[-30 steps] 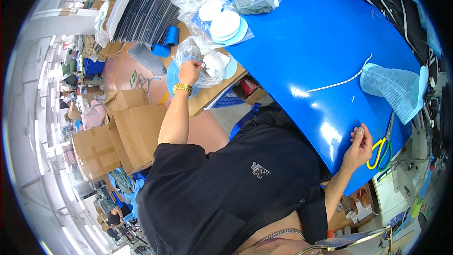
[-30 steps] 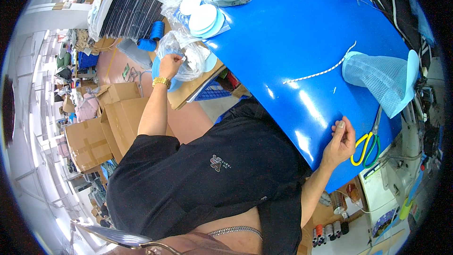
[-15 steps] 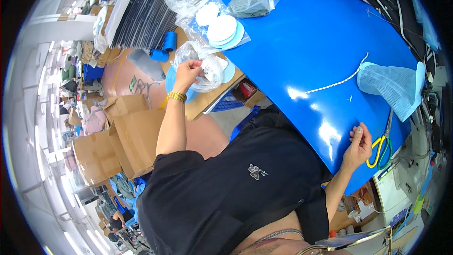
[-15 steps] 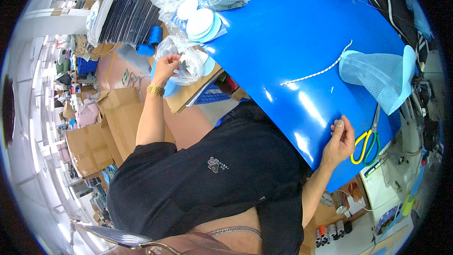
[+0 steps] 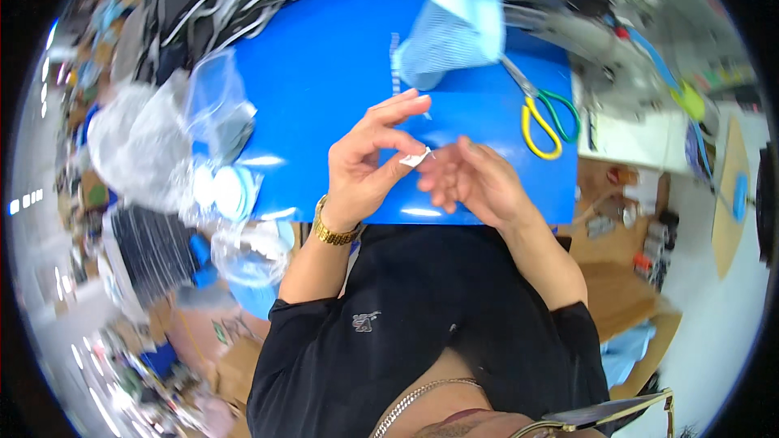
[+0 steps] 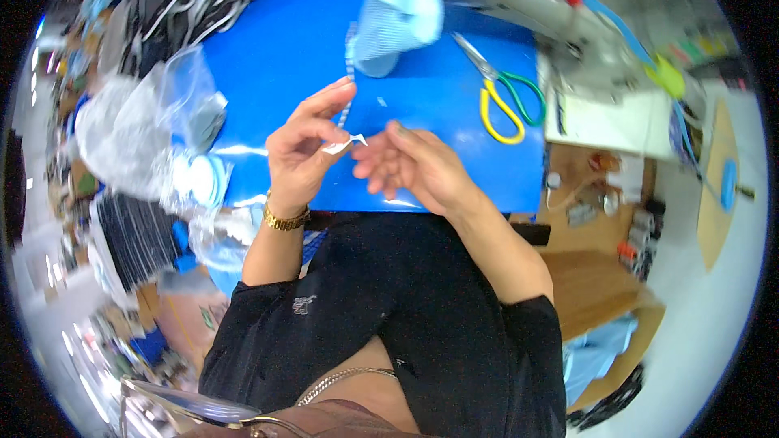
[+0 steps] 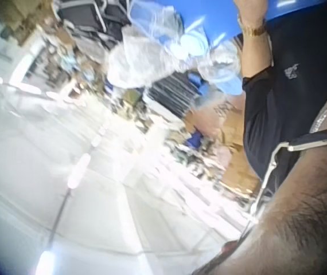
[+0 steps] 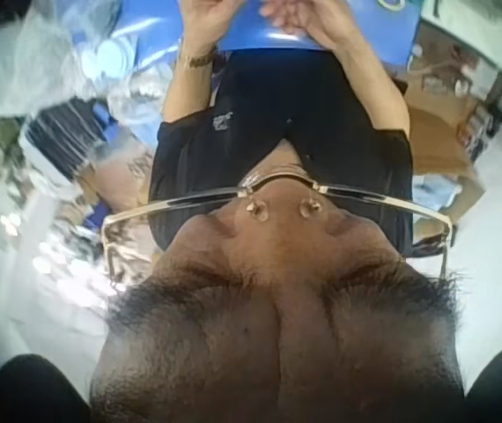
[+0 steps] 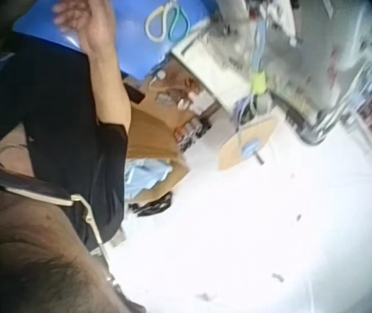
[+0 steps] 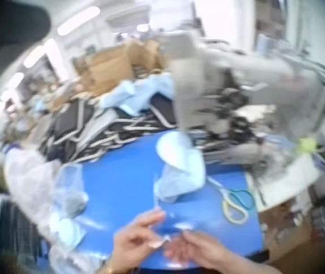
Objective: Assembling and sewing light blue mesh pouches or bags using an industrial sewing machine.
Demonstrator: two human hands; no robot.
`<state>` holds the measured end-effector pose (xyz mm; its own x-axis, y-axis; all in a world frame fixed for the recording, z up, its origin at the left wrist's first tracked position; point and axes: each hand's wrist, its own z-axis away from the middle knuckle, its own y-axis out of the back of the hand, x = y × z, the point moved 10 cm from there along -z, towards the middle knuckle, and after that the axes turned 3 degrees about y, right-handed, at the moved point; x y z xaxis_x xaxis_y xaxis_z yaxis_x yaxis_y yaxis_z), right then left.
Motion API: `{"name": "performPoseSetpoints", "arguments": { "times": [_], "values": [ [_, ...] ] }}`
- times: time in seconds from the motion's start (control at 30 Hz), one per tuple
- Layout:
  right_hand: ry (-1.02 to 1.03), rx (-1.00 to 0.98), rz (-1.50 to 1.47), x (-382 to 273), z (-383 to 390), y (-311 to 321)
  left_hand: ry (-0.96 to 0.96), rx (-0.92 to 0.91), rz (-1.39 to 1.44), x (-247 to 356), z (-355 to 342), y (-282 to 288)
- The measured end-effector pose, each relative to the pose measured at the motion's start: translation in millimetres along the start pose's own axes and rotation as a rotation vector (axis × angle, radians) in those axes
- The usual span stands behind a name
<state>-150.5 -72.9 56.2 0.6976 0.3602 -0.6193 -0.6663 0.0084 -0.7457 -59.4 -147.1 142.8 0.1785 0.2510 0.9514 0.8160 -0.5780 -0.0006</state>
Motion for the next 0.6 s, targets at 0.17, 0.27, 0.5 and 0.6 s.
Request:
{"name": "performPoseSetpoints", "arguments": {
  "times": [0.17,0.27,0.5,0.6],
  "values": [
    [0.071,0.099,-0.05,-15,3,17,-0.08,-0.124,-0.163,1,-1,-29],
    [0.144,0.147,0.144,-28,2,22,-0.097,-0.133,-0.221,2,6,-29],
    [0.373,0.331,0.569,-61,12,22,0.582,-0.117,0.026,-41,11,-15],
    [0.395,0.357,0.583,-62,13,23,0.615,-0.24,-0.042,-40,6,-27]
  ]
}}
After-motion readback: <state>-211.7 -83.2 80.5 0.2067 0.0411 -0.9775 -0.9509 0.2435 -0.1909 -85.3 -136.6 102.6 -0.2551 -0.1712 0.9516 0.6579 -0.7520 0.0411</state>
